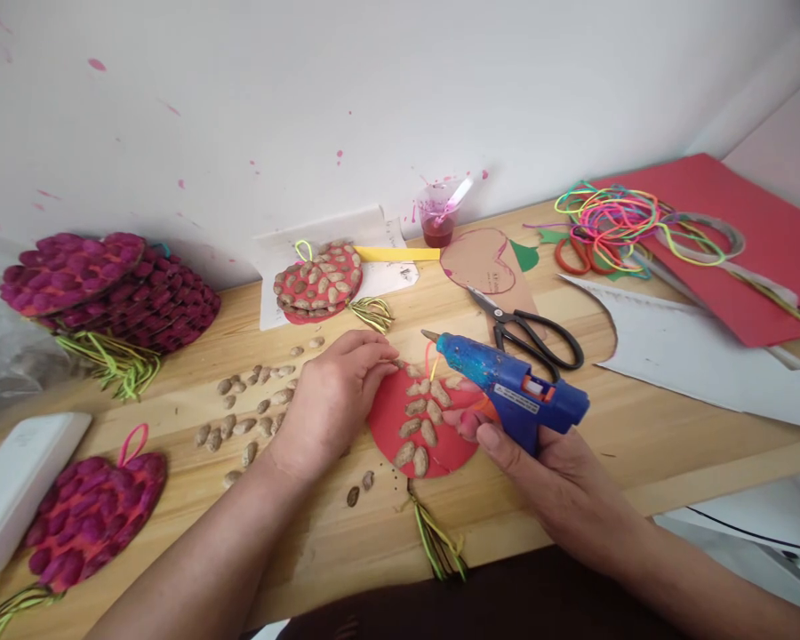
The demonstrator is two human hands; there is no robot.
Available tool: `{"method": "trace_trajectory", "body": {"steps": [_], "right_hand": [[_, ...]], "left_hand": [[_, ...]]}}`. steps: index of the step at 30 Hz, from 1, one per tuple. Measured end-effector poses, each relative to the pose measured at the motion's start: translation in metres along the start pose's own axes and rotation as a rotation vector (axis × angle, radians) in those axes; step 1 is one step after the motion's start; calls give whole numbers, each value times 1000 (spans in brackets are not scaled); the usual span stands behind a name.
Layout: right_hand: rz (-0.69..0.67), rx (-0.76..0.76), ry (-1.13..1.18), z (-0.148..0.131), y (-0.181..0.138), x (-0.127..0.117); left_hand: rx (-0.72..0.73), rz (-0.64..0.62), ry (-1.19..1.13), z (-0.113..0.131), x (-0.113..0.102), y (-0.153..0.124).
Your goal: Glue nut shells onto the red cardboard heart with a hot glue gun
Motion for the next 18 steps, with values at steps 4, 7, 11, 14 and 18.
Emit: {"method": "trace_trajectory", "body": {"steps": [4, 7, 11, 14, 18], "right_hand": [[5, 1, -18, 1, -1, -1], [0, -8, -8, 0, 0, -1], [5, -4, 5, 0, -1, -1], [10, -5, 0, 1, -2, -1], [5, -4, 6, 2, -2, -1]], "left_hand": [[34, 6, 47, 3, 3, -1], [53, 14, 59, 4, 6, -1], [33, 27, 71, 4, 8, -1], [18, 22, 66, 4, 9, -1], [-1, 7, 51, 4, 9, 0]]}}
Point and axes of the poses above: each hand's wrist, its own y-axis towards the middle knuckle, its own x-axis out of the palm, z = x × y, the point moved 2 cm from there along y, towards the middle knuckle, and after that the axes turned 9 degrees about y, right-handed, at the moved point
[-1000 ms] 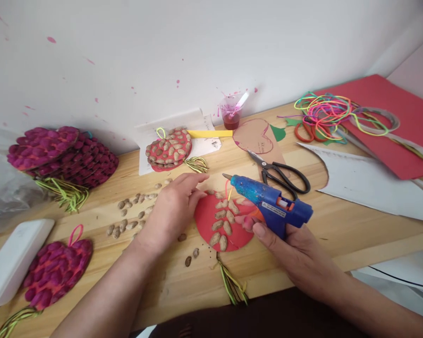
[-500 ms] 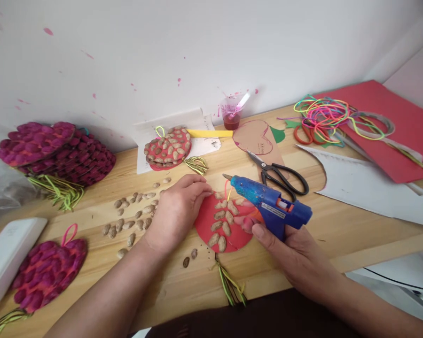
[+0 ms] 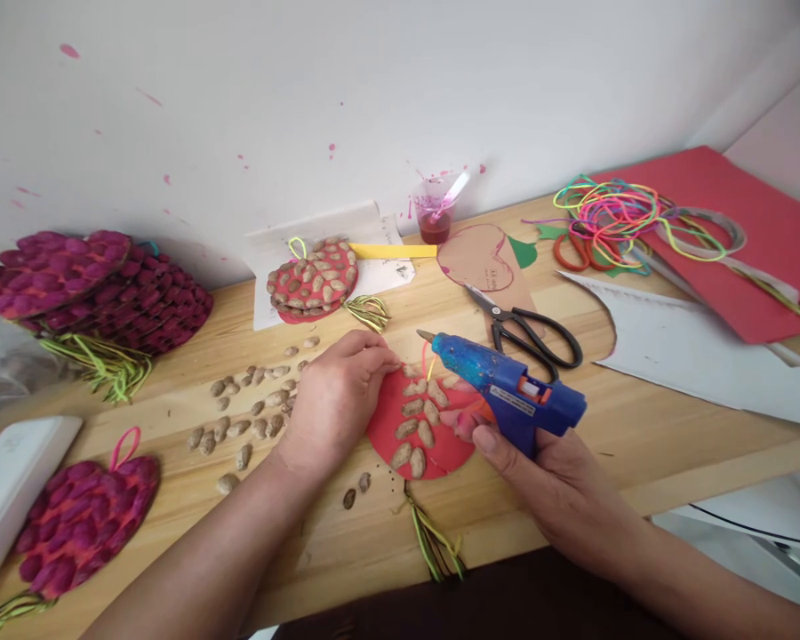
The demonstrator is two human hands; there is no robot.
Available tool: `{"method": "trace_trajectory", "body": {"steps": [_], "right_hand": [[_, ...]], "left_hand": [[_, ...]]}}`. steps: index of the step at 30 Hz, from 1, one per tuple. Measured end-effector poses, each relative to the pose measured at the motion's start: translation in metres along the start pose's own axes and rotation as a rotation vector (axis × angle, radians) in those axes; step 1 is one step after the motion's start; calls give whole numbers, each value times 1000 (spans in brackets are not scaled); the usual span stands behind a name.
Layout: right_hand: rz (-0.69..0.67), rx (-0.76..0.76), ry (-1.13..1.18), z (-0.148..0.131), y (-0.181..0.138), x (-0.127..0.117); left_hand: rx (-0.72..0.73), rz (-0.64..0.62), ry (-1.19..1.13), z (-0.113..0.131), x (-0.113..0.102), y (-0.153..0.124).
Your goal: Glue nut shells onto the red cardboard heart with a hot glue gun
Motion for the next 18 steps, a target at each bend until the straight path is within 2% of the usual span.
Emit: {"method": "trace_trajectory", "body": {"steps": [18], "right_hand": [[-28, -19, 32, -3, 2, 2]], "left_hand": [[-21, 44, 30, 4, 1, -1]]}}
Point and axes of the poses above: each hand's wrist, its own y-axis towards the middle knuckle, its own x-axis out of the palm, z = x × y, the point moved 2 cm from there along y, towards the middle knuckle, and after that the axes turned 9 degrees about y, right-handed, at the moved point
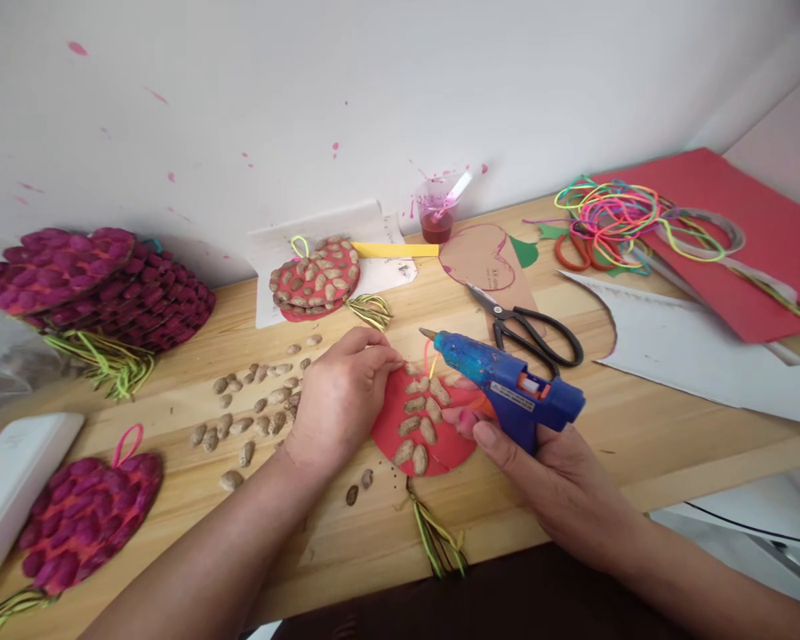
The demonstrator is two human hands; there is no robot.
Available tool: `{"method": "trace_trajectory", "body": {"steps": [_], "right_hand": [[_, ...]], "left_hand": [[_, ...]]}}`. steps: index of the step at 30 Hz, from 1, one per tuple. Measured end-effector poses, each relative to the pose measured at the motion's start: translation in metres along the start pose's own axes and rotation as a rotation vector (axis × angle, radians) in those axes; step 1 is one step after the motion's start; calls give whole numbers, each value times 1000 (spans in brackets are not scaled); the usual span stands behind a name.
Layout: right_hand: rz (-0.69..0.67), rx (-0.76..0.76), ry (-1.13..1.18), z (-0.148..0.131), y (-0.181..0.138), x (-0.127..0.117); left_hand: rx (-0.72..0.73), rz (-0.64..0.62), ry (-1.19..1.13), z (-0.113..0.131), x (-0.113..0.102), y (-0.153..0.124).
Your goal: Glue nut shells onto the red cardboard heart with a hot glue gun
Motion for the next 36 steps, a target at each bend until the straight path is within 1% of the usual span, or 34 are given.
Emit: {"method": "trace_trajectory", "body": {"steps": [5, 12, 19, 24, 36], "right_hand": [[-3, -23, 3, -2, 2, 2], [40, -13, -85, 1, 2, 0], [31, -34, -91, 2, 2, 1], [43, -17, -105, 2, 3, 0], [17, -38, -91, -3, 2, 1]], "left_hand": [[-2, 3, -4, 0, 0, 0], [-21, 0, -6, 1, -1, 0], [-44, -7, -31, 2, -1, 1], [-56, -14, -42, 3, -2, 0], [-40, 0, -15, 4, -1, 0]]}}
Point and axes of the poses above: each hand's wrist, its own y-axis towards the middle knuckle, its own x-axis out of the palm, z = x × y, the point moved 2 cm from there along y, towards the middle knuckle, and after that the axes turned 9 degrees about y, right-handed, at the moved point
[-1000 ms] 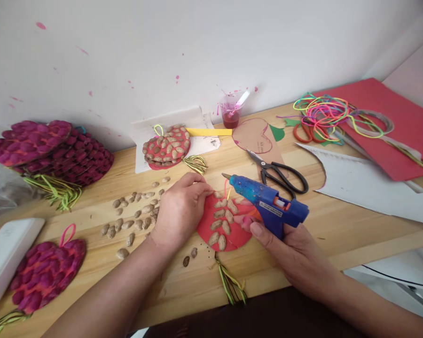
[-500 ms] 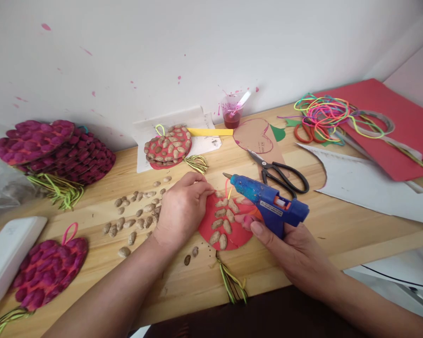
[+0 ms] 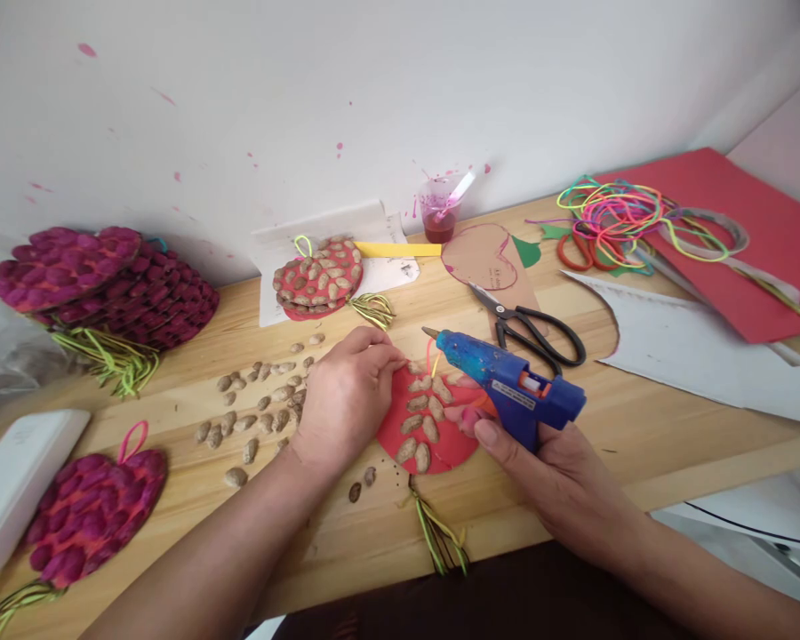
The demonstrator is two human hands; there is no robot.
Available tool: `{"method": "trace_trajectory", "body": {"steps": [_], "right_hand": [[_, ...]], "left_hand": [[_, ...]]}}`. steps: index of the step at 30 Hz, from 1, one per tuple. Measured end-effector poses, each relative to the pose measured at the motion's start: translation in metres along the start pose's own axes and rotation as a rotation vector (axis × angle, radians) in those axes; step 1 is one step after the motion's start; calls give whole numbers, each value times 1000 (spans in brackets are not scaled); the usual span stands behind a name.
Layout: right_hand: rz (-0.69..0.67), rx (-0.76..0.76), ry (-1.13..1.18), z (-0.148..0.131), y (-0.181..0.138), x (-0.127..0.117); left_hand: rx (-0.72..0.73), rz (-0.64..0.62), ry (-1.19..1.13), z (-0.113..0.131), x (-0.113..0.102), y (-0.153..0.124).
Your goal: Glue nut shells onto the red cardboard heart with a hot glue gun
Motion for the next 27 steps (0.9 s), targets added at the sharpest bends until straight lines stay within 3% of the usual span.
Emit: {"method": "trace_trajectory", "body": {"steps": [19, 23, 27], "right_hand": [[66, 73, -22, 9, -1, -2], [87, 91, 52, 11, -1, 0], [119, 108, 151, 13, -1, 2]], "left_hand": [[-44, -54, 12, 4, 1, 0], [-15, -45, -55, -5, 0, 2], [-89, -23, -203, -23, -6, 4]]}}
Point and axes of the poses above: each hand's wrist, its own y-axis towards the middle knuckle, its own x-axis out of the palm, z = x × y, the point moved 2 cm from there along y, towards the middle knuckle, and after that the axes turned 9 degrees about y, right-handed, at the moved point
